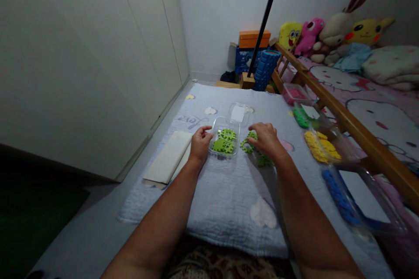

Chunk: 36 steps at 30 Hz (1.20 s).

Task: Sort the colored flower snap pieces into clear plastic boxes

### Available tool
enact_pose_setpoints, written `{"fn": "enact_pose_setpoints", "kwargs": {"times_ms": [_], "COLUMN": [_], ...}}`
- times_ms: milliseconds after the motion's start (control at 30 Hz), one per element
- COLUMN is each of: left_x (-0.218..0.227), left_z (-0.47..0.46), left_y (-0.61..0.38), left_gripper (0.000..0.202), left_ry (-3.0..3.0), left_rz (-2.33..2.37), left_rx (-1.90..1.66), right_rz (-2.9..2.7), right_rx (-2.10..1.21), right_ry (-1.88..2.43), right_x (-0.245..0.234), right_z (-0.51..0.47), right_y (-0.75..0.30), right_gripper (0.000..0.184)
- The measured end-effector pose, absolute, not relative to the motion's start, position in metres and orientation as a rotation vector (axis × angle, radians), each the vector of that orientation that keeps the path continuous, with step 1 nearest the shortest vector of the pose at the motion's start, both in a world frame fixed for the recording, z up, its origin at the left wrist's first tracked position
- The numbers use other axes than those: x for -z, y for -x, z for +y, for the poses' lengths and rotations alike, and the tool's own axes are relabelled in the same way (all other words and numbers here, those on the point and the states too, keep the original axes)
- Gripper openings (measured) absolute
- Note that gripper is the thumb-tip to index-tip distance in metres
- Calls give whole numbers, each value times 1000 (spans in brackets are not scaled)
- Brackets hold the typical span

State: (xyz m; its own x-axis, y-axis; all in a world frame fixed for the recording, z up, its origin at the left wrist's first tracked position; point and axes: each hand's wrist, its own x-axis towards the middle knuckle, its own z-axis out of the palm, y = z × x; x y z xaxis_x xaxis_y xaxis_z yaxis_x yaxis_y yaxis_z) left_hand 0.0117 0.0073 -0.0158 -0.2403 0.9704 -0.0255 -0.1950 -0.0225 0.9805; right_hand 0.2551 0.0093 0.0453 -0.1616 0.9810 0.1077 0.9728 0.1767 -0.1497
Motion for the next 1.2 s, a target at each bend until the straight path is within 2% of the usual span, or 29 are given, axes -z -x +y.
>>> {"fn": "enact_pose_setpoints", "kwargs": {"times_ms": [167,300,567,933,1200], "left_x": [17,18,16,16,19], "left_z": [8,9,7,7,9], "left_y": [-12,-11,-12,-12,-11], "left_gripper": [38,38,37,38,39], "left_ry": [-927,-948,-945,-943,-942], "left_rz": [1229,1235,1246,1238,1231], "left_rx": [-1480,-1479,-1480,-1479,-1483], "right_rz": [-2426,-2453,-2526,-2399,-2427], "right_rx": [-179,-137,-248,-257,-192], "right_ry": [1996,2037,1901,1974,1706], "right_x": [-40,-35,-28,-50,-76], "right_z": [-13,-22,-26,-24,0], "right_y": [-254,-244,-238,-262,-235], "right_gripper": [34,38,48,38,36]}}
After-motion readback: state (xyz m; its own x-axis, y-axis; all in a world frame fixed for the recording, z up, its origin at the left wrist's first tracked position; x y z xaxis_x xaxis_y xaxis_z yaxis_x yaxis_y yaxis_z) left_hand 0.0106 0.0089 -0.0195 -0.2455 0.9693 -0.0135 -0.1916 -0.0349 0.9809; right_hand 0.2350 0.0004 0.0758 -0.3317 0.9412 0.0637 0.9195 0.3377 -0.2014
